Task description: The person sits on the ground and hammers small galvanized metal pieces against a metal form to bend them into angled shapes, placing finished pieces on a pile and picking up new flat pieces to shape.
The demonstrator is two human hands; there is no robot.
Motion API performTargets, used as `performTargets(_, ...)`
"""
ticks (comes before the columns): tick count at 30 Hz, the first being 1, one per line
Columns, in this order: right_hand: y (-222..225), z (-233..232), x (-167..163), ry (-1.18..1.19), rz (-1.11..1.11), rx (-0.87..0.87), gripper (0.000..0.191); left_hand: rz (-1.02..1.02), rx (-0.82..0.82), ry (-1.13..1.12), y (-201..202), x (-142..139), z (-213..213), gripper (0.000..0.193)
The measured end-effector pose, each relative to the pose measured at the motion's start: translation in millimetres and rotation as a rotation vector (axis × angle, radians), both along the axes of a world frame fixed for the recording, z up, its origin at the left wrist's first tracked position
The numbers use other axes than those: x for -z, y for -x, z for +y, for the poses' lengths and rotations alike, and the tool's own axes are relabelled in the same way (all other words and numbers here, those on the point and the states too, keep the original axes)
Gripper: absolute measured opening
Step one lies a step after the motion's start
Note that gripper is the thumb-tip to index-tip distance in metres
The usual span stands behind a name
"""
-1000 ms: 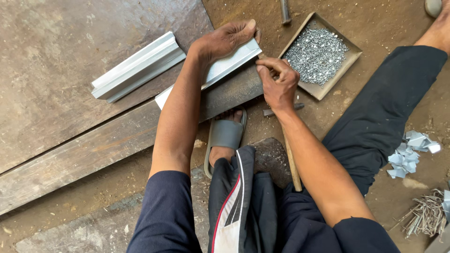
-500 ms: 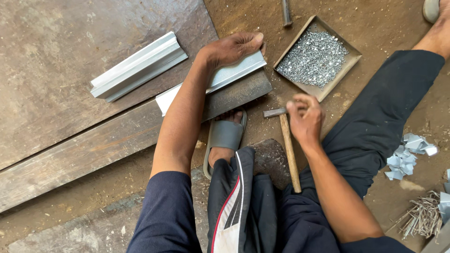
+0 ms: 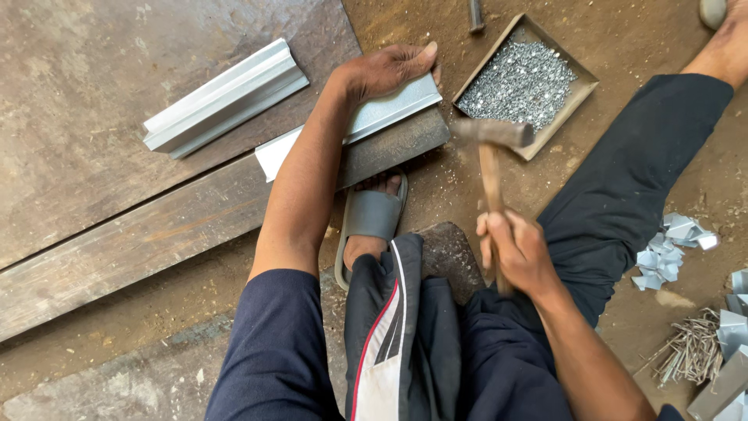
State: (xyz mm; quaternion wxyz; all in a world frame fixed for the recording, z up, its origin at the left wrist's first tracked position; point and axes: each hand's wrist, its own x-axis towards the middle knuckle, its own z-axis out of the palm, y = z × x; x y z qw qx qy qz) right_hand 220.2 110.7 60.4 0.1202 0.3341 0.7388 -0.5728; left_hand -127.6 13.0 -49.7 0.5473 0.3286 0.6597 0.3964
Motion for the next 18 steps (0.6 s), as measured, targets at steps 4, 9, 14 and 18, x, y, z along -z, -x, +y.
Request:
performTargets(4,42.4,-1.3,-10.1,-0.448,0.264,-0.109,0.037,0.125,-0.015,-0.002,0.3,-3.3,2.1,0.074)
performTargets(9,63.4,-6.1,-16.1,-0.513,0.284,-0.146,0.035,0.143,-0.050,0.082,-0.1,-3.6,2.8,0.082)
performTargets(14,67.8,-8.6,-11.4,-0.619,0.430,-0.175,0.034,0.150,-0.008,0.008,3.1,-8.3,2.5,0.082)
performTargets(18,69.1,-6.3,-13.2,-0.609,0.336,-0.208,0.030,0.146,-0.036,0.086,-0.2,-11.6,0.8,0.080)
